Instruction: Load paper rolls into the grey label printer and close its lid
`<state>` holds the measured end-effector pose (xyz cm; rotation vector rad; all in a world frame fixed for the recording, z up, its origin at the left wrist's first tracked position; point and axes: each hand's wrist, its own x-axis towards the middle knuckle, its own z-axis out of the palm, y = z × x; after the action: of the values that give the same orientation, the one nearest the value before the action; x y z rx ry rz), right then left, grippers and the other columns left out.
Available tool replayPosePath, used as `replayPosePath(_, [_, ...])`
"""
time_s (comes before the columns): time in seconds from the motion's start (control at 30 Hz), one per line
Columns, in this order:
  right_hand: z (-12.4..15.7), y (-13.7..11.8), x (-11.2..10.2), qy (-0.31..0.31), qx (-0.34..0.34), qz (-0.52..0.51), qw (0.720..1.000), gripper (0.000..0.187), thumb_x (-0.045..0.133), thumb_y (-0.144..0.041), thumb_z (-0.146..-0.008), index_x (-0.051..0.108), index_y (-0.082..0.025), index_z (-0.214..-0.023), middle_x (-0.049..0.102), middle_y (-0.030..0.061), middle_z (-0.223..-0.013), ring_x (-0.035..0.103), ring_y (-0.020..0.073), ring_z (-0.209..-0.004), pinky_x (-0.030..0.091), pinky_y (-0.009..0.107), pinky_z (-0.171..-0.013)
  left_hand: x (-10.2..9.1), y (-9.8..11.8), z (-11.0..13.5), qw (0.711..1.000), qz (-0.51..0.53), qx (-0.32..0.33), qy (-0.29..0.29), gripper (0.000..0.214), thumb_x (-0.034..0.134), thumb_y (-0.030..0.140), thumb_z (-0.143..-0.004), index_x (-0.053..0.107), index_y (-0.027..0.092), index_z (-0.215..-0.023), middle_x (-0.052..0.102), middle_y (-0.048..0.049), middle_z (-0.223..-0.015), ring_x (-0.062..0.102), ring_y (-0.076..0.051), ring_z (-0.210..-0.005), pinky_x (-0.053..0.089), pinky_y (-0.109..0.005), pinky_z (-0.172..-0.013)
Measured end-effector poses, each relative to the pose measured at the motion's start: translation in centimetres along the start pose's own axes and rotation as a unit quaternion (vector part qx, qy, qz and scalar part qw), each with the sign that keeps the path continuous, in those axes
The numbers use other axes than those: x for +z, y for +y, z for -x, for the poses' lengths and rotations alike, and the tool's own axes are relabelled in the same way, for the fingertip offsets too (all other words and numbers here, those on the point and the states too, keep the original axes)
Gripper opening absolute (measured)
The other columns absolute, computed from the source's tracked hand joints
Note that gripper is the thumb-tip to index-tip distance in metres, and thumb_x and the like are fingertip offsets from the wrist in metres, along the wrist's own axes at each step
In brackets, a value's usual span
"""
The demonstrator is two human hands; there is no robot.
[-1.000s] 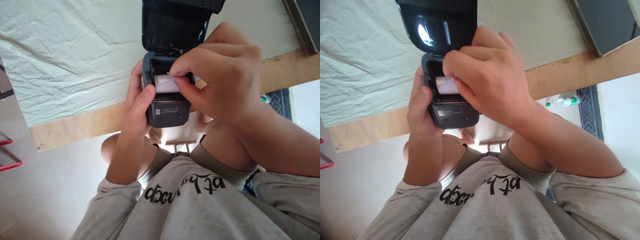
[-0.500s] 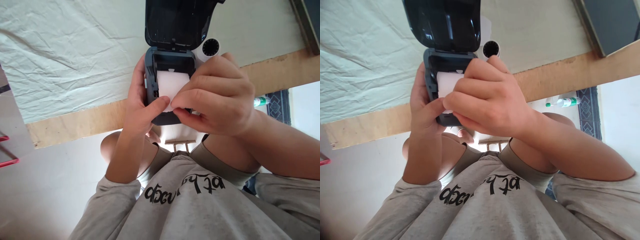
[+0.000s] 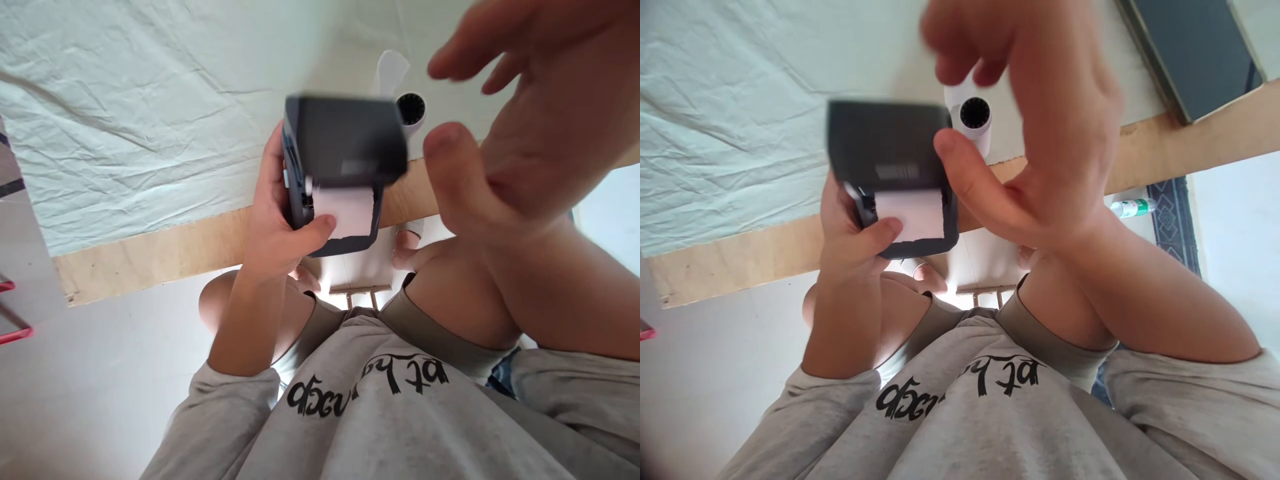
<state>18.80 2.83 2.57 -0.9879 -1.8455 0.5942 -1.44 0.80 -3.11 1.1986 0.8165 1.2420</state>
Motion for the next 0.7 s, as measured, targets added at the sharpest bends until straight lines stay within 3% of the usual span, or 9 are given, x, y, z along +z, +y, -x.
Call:
replayPosePath(0.1, [0.3, -0.7, 0.1, 0.009, -0.089, 0.096, 0.991, 0.016, 0.054, -0.029, -0.078, 0.06, -0.019, -0.088, 0.064, -0.0001, -0.086, 0.058, 0.0121, -0.083, 0.049, 0.027, -0.069, 0.1, -0.1, -0.1, 1.0, 0.0, -0.008, 0.0, 0.07, 0.077, 0.025, -0.051, 0.051, 0.03, -0.115, 0.056, -0.003, -0.097, 0.056, -0.025, -0.103, 0.049, -0.042, -0.09])
replayPosePath(0.17, [0.5, -0.9, 0.2, -0.029, -0.114, 0.12, 0.986, 0.019, 0.055, -0.027, -0.079, 0.058, -0.016, -0.094, 0.062, 0.0031, -0.095, 0.057, 0.0088, -0.078, 0.05, 0.025, -0.068, 0.2, -0.1, -0.3, 1.0, 0.003, -0.006, -0.01, 0.07, 0.078, 0.029, -0.05, 0.05, 0.031, -0.114, 0.056, -0.0025, -0.101, 0.057, -0.024, -0.1, 0.05, -0.04, -0.087])
replayPosePath(0.27, [0.9, -1.0, 0.5, -0.1, -0.085, 0.097, 0.987, 0.021, 0.055, -0.025, -0.082, 0.057, -0.017, -0.1, 0.057, 0.0044, -0.116, 0.057, 0.0056, -0.075, 0.048, 0.022, -0.063, 0.6, 0.5, -0.2, 0.999, 0.037, 0.002, -0.039, 0.072, 0.078, 0.041, -0.05, 0.047, 0.03, -0.114, 0.055, -0.0019, -0.109, 0.059, -0.024, -0.1, 0.05, -0.039, -0.081])
replayPosePath(0.3, [1.0, -1.0, 0.6, -0.113, -0.077, 0.089, 0.987, 0.02, 0.055, -0.025, -0.082, 0.056, -0.019, -0.101, 0.056, 0.0037, -0.12, 0.057, 0.0058, -0.077, 0.049, 0.022, -0.064, 0.8, 0.8, -0.1, 0.998, 0.055, -0.003, -0.025, 0.066, 0.074, 0.045, -0.057, 0.046, 0.03, -0.114, 0.056, -0.0022, -0.109, 0.059, -0.024, -0.101, 0.05, -0.04, -0.082])
replayPosePath(0.33, [1.1, -1.0, 0.7, -0.121, -0.071, 0.082, 0.987, 0.02, 0.055, -0.024, -0.082, 0.055, -0.02, -0.101, 0.055, 0.0026, -0.123, 0.058, 0.0065, -0.081, 0.049, 0.022, -0.065, 1.0, 1.2, 0.1, 0.997, 0.062, -0.04, 0.008, 0.058, 0.071, 0.041, -0.063, 0.046, 0.03, -0.115, 0.057, -0.0032, -0.108, 0.06, -0.025, -0.101, 0.05, -0.04, -0.081])
replayPosePath(0.43, [1.1, -1.2, 0.9, -0.128, -0.059, 0.059, 0.988, 0.02, 0.056, -0.024, -0.081, 0.053, -0.023, -0.101, 0.054, 0.0004, -0.127, 0.059, 0.0086, -0.091, 0.052, 0.023, -0.071, 1.4, 2.0, 0.6, 0.994, 0.064, -0.087, 0.026, 0.045, 0.07, 0.03, -0.068, 0.054, 0.029, -0.11, 0.061, -0.0026, -0.094, 0.062, -0.02, -0.084, 0.048, -0.032, -0.067])
replayPosePath(0.53, [1.2, -1.3, 1.0, -0.135, -0.048, 0.051, 0.988, 0.021, 0.056, -0.025, -0.081, 0.052, -0.024, -0.102, 0.053, 0.0005, -0.13, 0.059, 0.0092, -0.091, 0.053, 0.024, -0.071, 1.4, 2.2, 0.7, 0.992, 0.091, -0.085, 0.008, 0.044, 0.07, 0.027, -0.069, 0.055, 0.027, -0.111, 0.061, -0.0023, -0.09, 0.06, -0.016, -0.073, 0.046, -0.028, -0.059])
replayPosePath(0.7, [1.4, -1.1, 1.3, -0.132, -0.052, 0.05, 0.989, 0.017, 0.055, -0.022, -0.082, 0.053, -0.022, -0.099, 0.052, 0.0015, -0.131, 0.06, 0.0088, -0.089, 0.053, 0.024, -0.073, 1.2, 1.8, 0.5, 0.992, 0.106, -0.072, 0.0, 0.047, 0.072, 0.027, -0.067, 0.054, 0.024, -0.111, 0.061, -0.0022, -0.088, 0.059, -0.015, -0.075, 0.048, -0.026, -0.06])
